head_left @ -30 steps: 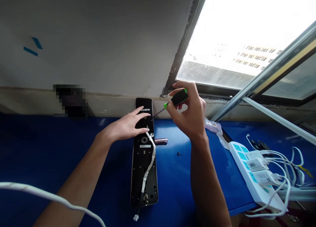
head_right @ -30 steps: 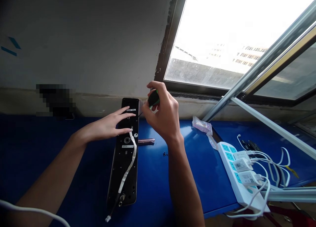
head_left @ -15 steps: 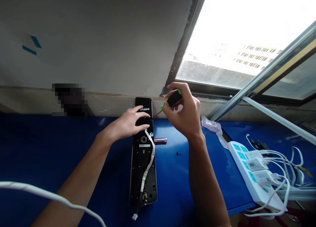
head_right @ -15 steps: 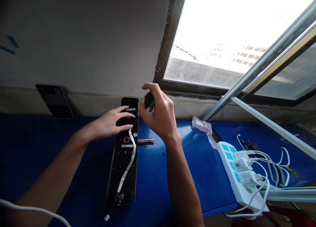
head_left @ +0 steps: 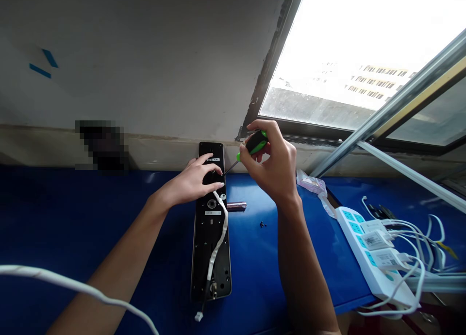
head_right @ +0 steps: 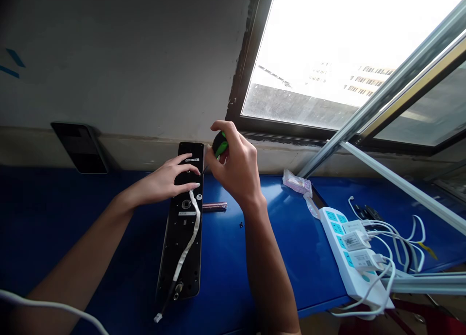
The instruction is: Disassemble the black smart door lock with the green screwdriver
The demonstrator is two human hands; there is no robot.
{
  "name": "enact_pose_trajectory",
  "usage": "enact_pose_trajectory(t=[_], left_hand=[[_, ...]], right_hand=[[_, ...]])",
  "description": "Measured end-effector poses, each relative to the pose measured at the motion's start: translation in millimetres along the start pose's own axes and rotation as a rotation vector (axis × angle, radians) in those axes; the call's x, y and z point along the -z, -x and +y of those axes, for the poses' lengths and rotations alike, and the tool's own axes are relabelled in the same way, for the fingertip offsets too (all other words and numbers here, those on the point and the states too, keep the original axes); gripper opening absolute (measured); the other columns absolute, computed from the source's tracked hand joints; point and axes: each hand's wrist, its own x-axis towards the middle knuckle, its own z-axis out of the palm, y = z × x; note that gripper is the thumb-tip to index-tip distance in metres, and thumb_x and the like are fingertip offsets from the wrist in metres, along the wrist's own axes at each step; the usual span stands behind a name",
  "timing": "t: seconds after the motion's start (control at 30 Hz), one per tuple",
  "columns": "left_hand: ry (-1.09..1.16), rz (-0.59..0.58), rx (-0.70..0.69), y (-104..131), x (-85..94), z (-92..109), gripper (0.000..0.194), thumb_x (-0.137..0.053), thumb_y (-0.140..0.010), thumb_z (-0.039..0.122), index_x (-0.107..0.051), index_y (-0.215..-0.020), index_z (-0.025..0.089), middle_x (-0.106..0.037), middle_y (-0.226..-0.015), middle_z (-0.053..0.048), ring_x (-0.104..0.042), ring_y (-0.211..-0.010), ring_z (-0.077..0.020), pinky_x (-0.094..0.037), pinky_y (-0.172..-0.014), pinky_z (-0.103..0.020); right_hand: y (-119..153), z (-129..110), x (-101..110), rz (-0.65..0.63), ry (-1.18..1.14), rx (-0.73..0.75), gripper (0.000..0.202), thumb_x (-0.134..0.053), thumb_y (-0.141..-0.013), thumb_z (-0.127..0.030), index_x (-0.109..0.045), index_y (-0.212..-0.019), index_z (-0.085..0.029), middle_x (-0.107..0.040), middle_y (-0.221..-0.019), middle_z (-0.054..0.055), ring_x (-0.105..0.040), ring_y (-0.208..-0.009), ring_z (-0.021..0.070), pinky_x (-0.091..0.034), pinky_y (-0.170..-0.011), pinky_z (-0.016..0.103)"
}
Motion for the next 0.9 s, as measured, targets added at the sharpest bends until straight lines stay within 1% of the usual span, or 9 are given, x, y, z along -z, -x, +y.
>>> enact_pose_trajectory(t=[0.13,0.3,0.47,0.57,0.67,0.73,0.83,0.9], left_hand=[[0.016,0.015,-0.003,-0.4,-0.6,0.9,0.056,-0.060,-0.089,0.069,-0.070,-0.126,0.029,-0.025,-0.172,-0.008,-0.026,-0.157,-0.0399,-0.031,-0.125,-0.055],[0.027,0.035,-0.001,-1.0,-2.2,1.2,0.055,-0.060,-0.089,0.069,-0.071,-0.124,0.028,-0.026,-0.172,-0.008,-0.028,-0.156,-0.0411,-0.031,-0.126,-0.055],[0.036,0.044,-0.003,-2.1,-4.1,0.7,0.054,-0.061,-0.089,0.067,-0.071,-0.124,0.027,-0.024,-0.173,-0.007,-0.027,-0.157,-0.0411,-0.029,-0.126,-0.055],[0.043,0.045,-0.002,-3.2,-4.9,-0.3,0.054,-0.061,-0.088,0.067,-0.071,-0.123,0.027,-0.024,-0.173,-0.008,-0.027,-0.157,-0.0405,-0.030,-0.126,-0.055],[0.048,0.051,-0.015,-4.2,-5.8,-2.5,0.053,-0.062,-0.088,0.067,-0.071,-0.123,0.028,-0.024,-0.173,-0.007,-0.026,-0.157,-0.0401,-0.030,-0.126,-0.054],[0.053,0.052,-0.023,-4.5,-6.2,-4.0,0.053,-0.062,-0.088,0.067,-0.072,-0.122,0.028,-0.024,-0.172,-0.006,-0.027,-0.157,-0.0404,-0.030,-0.126,-0.054],[0.064,0.050,-0.030,-4.7,-6.4,-4.9,0.052,-0.063,-0.087,0.066,-0.072,-0.122,0.029,-0.025,-0.172,-0.005,-0.027,-0.157,-0.0401,-0.030,-0.126,-0.054],[0.068,0.048,-0.030,-4.8,-6.4,-4.6,0.052,-0.063,-0.087,0.067,-0.072,-0.122,0.029,-0.025,-0.172,-0.005,-0.027,-0.157,-0.0396,-0.030,-0.127,-0.054]], right_hand=[[-0.1,1.2,-0.3,0.012,-0.004,-0.011,0.025,-0.065,-0.092,-0.021,-0.058,-0.116,-0.026,-0.064,-0.082,-0.004,-0.050,-0.060,0.0094,-0.051,-0.062,0.028],[-0.3,1.3,-2.1,0.030,-0.009,-0.012,0.024,-0.066,-0.092,-0.021,-0.059,-0.115,-0.025,-0.063,-0.082,-0.004,-0.050,-0.060,0.0094,-0.050,-0.061,0.028],[-0.4,0.9,-2.0,0.008,-0.001,0.001,0.023,-0.064,-0.093,-0.022,-0.059,-0.116,-0.025,-0.064,-0.082,-0.004,-0.051,-0.061,0.0095,-0.051,-0.062,0.028],[-0.6,-0.5,0.1,-0.022,-0.007,0.046,0.027,-0.062,-0.092,-0.018,-0.059,-0.118,-0.026,-0.066,-0.088,-0.002,-0.052,-0.064,0.0105,-0.052,-0.064,0.030],[-0.5,-2.0,2.0,-0.065,-0.017,0.098,0.040,-0.060,-0.089,-0.012,-0.056,-0.126,-0.027,-0.068,-0.098,0.000,-0.056,-0.070,0.0127,-0.055,-0.069,0.033],[-0.3,-2.6,2.7,-0.074,-0.002,0.108,0.043,-0.063,-0.089,-0.014,-0.055,-0.129,-0.027,-0.068,-0.100,0.001,-0.056,-0.070,0.0128,-0.055,-0.069,0.033],[-0.1,-3.0,3.4,-0.073,0.025,0.090,0.037,-0.066,-0.093,-0.022,-0.056,-0.128,-0.027,-0.068,-0.098,0.001,-0.051,-0.063,0.0115,-0.053,-0.063,0.032],[-0.1,-3.4,4.2,-0.093,0.023,0.093,0.039,-0.063,-0.093,-0.020,-0.054,-0.131,-0.029,-0.068,-0.101,0.001,-0.053,-0.065,0.0121,-0.054,-0.063,0.033]])
